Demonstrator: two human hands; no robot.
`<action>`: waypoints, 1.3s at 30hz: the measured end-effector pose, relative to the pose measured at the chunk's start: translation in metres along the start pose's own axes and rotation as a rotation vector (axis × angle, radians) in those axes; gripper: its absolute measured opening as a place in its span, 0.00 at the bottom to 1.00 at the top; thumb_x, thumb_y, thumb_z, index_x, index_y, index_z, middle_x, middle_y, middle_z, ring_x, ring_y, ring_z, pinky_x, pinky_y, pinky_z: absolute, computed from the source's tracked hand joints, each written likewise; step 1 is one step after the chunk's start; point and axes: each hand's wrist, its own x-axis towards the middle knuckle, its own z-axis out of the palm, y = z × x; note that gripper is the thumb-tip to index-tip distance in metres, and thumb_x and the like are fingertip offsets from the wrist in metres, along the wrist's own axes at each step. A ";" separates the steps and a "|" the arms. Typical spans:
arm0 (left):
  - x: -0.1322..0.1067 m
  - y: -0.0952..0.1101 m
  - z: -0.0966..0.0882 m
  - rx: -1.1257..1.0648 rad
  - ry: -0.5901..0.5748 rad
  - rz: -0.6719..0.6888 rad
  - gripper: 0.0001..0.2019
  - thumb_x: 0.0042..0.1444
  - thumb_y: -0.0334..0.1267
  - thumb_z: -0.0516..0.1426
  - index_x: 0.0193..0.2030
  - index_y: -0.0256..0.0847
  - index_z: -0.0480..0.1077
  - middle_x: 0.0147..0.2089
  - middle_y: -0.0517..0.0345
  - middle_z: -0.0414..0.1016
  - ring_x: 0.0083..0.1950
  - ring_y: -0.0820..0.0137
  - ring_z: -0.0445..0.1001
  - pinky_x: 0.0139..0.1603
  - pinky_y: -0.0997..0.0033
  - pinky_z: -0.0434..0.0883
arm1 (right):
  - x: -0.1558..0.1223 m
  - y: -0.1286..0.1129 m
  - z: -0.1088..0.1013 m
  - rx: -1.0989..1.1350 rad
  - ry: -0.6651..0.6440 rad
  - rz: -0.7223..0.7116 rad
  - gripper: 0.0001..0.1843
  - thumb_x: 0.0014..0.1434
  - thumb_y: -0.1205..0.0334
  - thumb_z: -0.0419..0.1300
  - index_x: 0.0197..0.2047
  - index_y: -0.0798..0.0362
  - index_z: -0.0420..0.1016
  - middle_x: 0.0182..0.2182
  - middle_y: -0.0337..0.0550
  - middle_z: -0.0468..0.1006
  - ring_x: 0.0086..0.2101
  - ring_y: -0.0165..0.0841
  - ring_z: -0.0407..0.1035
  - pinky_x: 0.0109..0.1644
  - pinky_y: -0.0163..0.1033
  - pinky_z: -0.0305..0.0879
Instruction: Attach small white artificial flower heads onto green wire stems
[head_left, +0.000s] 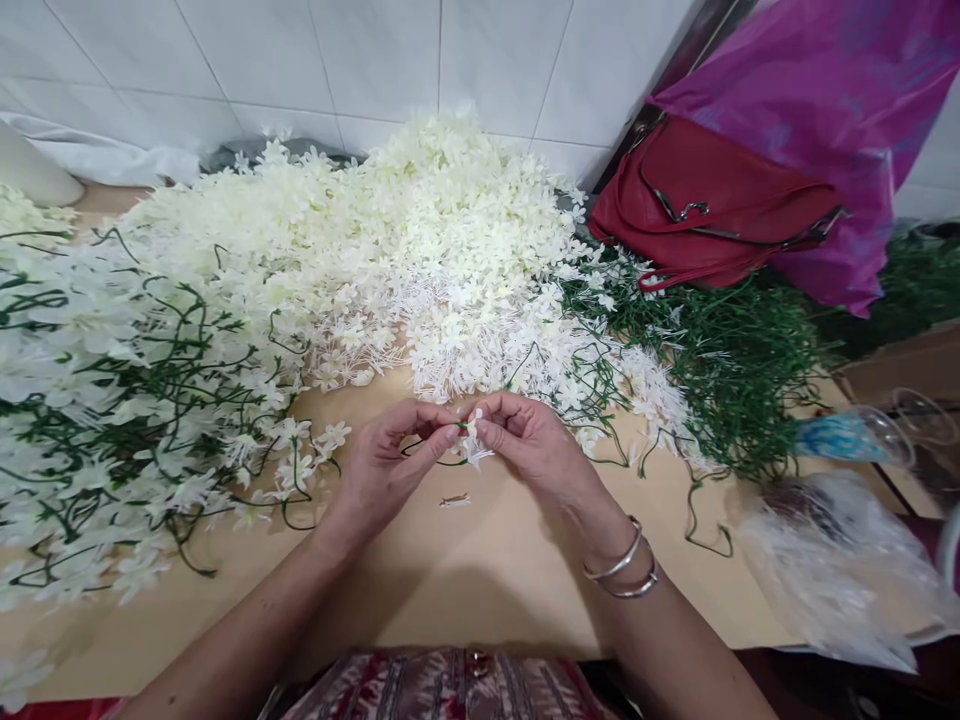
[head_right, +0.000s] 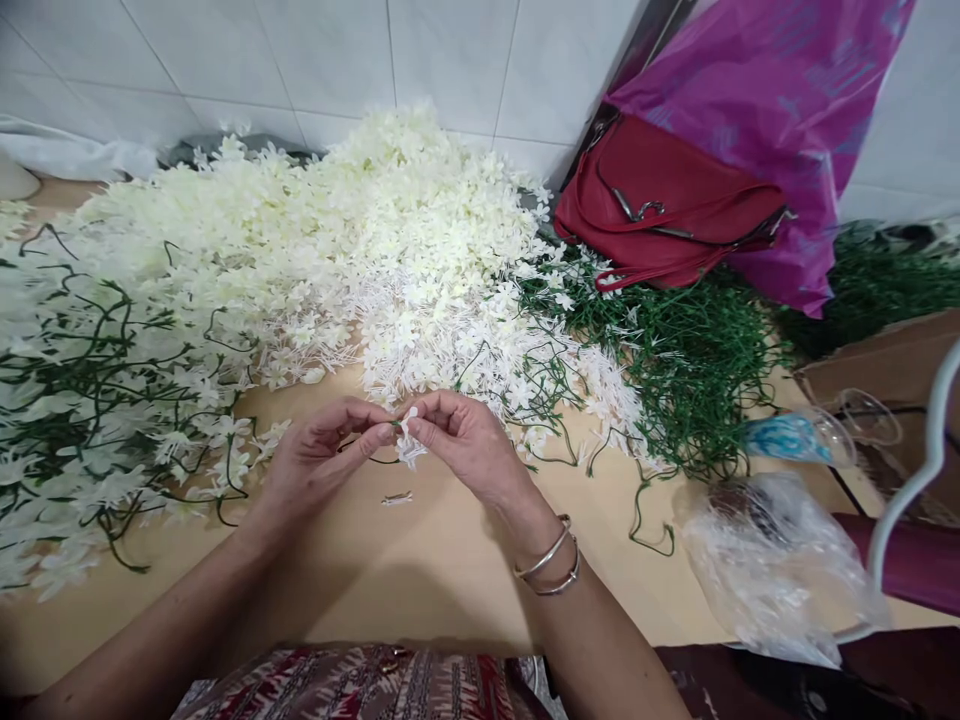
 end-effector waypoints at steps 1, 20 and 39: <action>0.000 -0.001 0.000 0.002 -0.005 0.002 0.05 0.65 0.40 0.64 0.43 0.42 0.80 0.38 0.56 0.82 0.40 0.68 0.79 0.44 0.69 0.74 | 0.000 0.000 0.000 0.002 -0.001 0.005 0.15 0.57 0.48 0.74 0.36 0.49 0.80 0.36 0.40 0.81 0.36 0.33 0.72 0.45 0.41 0.69; -0.001 -0.008 0.003 -0.220 -0.094 -0.109 0.10 0.67 0.44 0.63 0.38 0.39 0.77 0.32 0.58 0.80 0.35 0.71 0.78 0.41 0.73 0.74 | 0.002 0.004 0.009 -0.060 -0.014 -0.013 0.16 0.61 0.46 0.71 0.34 0.50 0.77 0.29 0.38 0.79 0.32 0.33 0.71 0.41 0.40 0.69; -0.001 -0.005 0.008 -0.221 -0.044 -0.142 0.13 0.67 0.47 0.62 0.42 0.39 0.76 0.34 0.56 0.81 0.37 0.69 0.80 0.44 0.70 0.76 | 0.006 0.008 0.002 0.006 0.017 0.021 0.18 0.58 0.47 0.73 0.45 0.48 0.79 0.33 0.37 0.79 0.35 0.31 0.72 0.45 0.39 0.69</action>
